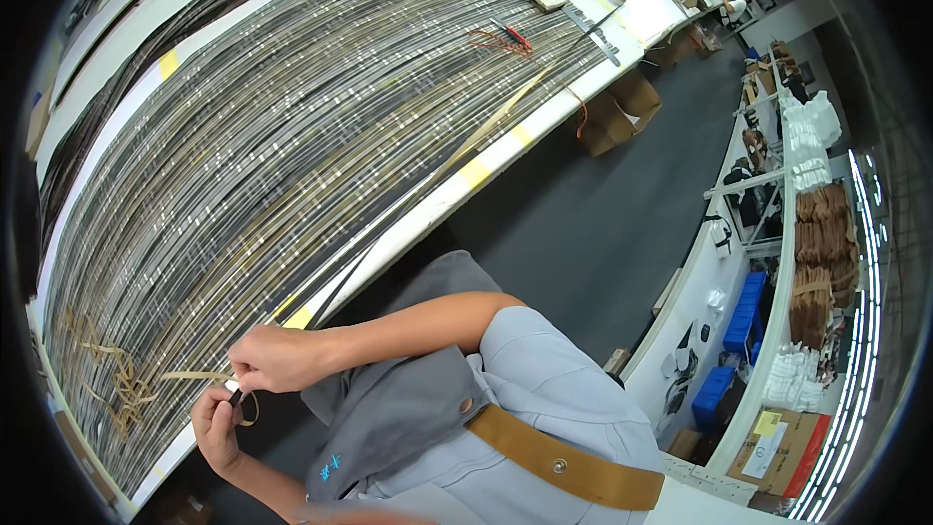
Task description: Lining a long leather strap with a black material and trimming the end with scissors.
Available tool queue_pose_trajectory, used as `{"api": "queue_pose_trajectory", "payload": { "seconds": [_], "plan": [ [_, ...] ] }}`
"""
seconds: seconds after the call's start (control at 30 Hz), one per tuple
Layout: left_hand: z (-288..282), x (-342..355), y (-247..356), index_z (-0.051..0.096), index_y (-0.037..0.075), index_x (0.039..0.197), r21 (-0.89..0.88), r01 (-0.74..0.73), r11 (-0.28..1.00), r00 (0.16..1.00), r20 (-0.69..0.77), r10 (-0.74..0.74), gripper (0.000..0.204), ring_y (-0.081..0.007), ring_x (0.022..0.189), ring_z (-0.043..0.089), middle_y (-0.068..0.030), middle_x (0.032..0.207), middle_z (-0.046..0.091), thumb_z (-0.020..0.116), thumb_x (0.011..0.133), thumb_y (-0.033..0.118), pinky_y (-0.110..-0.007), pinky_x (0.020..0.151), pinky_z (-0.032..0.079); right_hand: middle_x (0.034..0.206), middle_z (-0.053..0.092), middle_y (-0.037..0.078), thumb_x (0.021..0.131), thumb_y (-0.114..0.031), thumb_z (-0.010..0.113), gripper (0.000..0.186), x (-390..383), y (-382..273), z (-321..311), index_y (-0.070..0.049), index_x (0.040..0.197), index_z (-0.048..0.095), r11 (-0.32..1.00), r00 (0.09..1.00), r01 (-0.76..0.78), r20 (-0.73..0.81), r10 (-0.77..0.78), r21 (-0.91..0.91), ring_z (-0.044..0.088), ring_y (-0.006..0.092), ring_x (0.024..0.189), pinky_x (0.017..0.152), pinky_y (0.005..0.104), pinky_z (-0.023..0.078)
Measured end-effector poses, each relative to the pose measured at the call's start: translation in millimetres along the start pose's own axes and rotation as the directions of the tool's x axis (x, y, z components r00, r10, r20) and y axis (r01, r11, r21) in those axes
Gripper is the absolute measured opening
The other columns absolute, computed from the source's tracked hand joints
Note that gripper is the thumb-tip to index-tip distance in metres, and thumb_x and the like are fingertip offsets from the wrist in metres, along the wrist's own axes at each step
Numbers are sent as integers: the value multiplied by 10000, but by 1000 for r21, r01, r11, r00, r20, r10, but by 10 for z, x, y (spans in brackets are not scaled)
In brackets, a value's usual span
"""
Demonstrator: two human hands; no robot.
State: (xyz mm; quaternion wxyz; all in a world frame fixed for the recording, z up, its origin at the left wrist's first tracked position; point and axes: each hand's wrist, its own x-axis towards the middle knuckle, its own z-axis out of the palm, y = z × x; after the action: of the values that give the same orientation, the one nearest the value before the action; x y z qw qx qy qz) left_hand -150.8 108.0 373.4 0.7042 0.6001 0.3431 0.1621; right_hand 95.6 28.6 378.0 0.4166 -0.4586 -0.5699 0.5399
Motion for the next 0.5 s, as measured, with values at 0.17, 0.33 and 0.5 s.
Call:
{"api": "queue_pose_trajectory", "payload": {
  "seconds": [0.17,0.33,0.5],
  "plan": [
    [-187,-141,-61,554,-9,866,28,-122,992,992,-32,123,217,-51,566,363,-2,740,444,624,909,191,-201,510,271,732,637,142,877,-89,661,154,162,69,227,43,816,611,997,997,56,41,-58,52,631,268,687,632,389,483],
    [-292,-286,-135,548,-16,870,-52,-142,989,987,-81,137,247,-76,542,403,-29,740,474,614,937,212,-204,487,319,716,622,149,870,-102,661,177,297,40,399,43,787,603,995,990,34,130,-47,95,615,277,668,619,393,475],
    [-179,-263,-89,553,-29,872,-46,-96,994,995,20,97,302,-96,537,453,-59,713,515,633,935,255,-206,474,328,698,622,143,865,-100,659,168,242,113,322,43,795,606,997,993,46,104,-52,64,613,261,649,605,385,474]
  ]
}}
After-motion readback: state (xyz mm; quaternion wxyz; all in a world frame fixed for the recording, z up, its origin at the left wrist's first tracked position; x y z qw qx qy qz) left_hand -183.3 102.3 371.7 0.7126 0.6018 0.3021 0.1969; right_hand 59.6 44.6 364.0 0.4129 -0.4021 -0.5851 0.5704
